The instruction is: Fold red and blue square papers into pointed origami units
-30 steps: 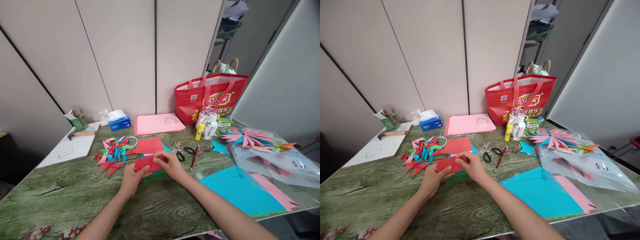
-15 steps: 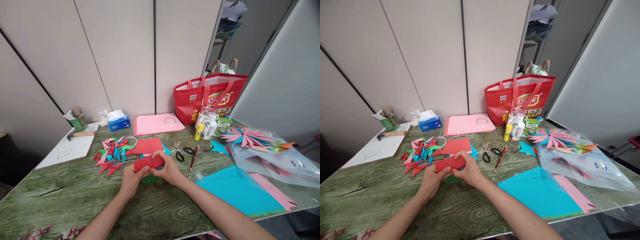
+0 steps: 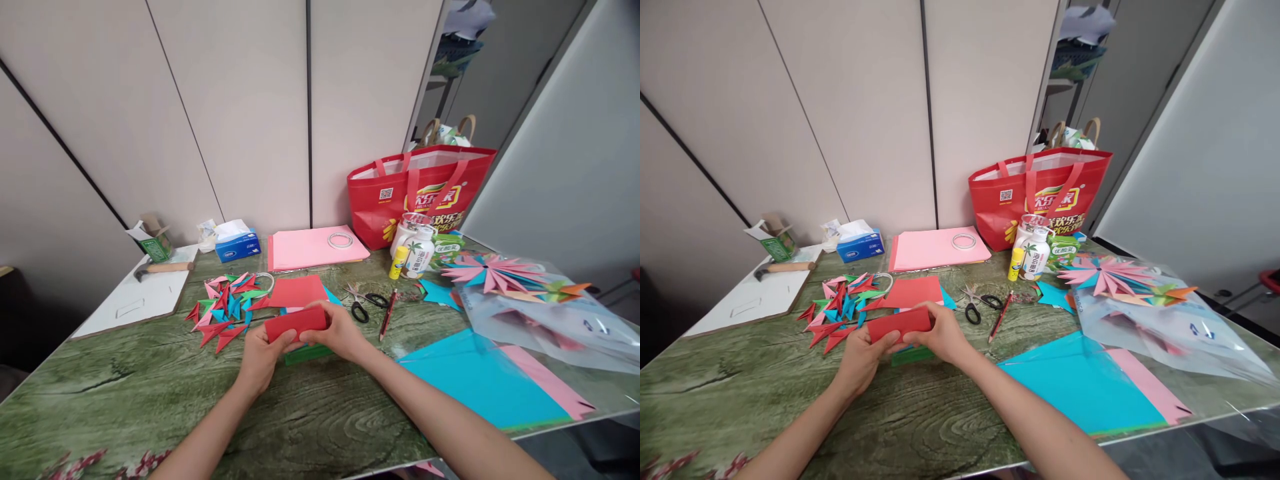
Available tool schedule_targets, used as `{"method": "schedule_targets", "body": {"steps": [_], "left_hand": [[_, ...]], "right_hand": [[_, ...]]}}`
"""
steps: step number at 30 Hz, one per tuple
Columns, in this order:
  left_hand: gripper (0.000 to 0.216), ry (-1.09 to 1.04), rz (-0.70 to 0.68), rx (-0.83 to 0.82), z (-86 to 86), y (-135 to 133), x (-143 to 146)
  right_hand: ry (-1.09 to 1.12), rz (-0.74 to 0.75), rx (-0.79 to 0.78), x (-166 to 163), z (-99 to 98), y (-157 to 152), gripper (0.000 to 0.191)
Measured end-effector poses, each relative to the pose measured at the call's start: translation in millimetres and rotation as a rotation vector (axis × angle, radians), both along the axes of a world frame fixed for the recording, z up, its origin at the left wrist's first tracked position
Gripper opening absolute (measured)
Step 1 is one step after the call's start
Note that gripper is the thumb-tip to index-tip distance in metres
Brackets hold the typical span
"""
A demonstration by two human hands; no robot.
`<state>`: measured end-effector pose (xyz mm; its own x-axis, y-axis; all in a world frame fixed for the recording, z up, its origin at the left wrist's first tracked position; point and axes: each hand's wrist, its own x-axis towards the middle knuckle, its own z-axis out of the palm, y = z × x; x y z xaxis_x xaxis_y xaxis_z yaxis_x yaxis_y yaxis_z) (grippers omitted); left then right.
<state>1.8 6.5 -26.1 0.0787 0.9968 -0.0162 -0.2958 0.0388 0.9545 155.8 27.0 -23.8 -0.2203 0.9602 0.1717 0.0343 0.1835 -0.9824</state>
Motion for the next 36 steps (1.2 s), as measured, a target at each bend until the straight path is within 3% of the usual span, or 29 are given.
{"method": "schedule_targets", "body": {"steps": [6,13,16,25,33,36], "left_hand": [[0.022,0.027,0.021,-0.005,1.6,-0.2,1.8],[0.025,-0.002,0.029,-0.018,-1.2,1.3,0.5],[0.025,-0.004,0.038,-0.013,-1.8,2.0,-0.1],[0.029,0.020,0.055,-0.023,3.2,3.9,-1.8],[0.028,-0.032,0.147,0.039,5.0,9.4,-8.7],[0.026,-0.030,0.172,0.044,4.9,11.5,-10.8]], "right_hand": [[0.033,0.071,-0.079,3.1,0.3,3.4,0.033],[-0.190,-0.036,0.163,4.4,-6.7,3.5,0.042],[-0.247,-0.056,0.191,4.7,-10.1,4.7,0.044],[-0.092,0.070,0.044,8.1,-12.9,12.9,0.033],[-0.047,-0.108,0.024,28.2,-8.9,28.6,0.022],[0.069,-0.110,0.036,32.5,-3.7,30.7,0.020]]}}
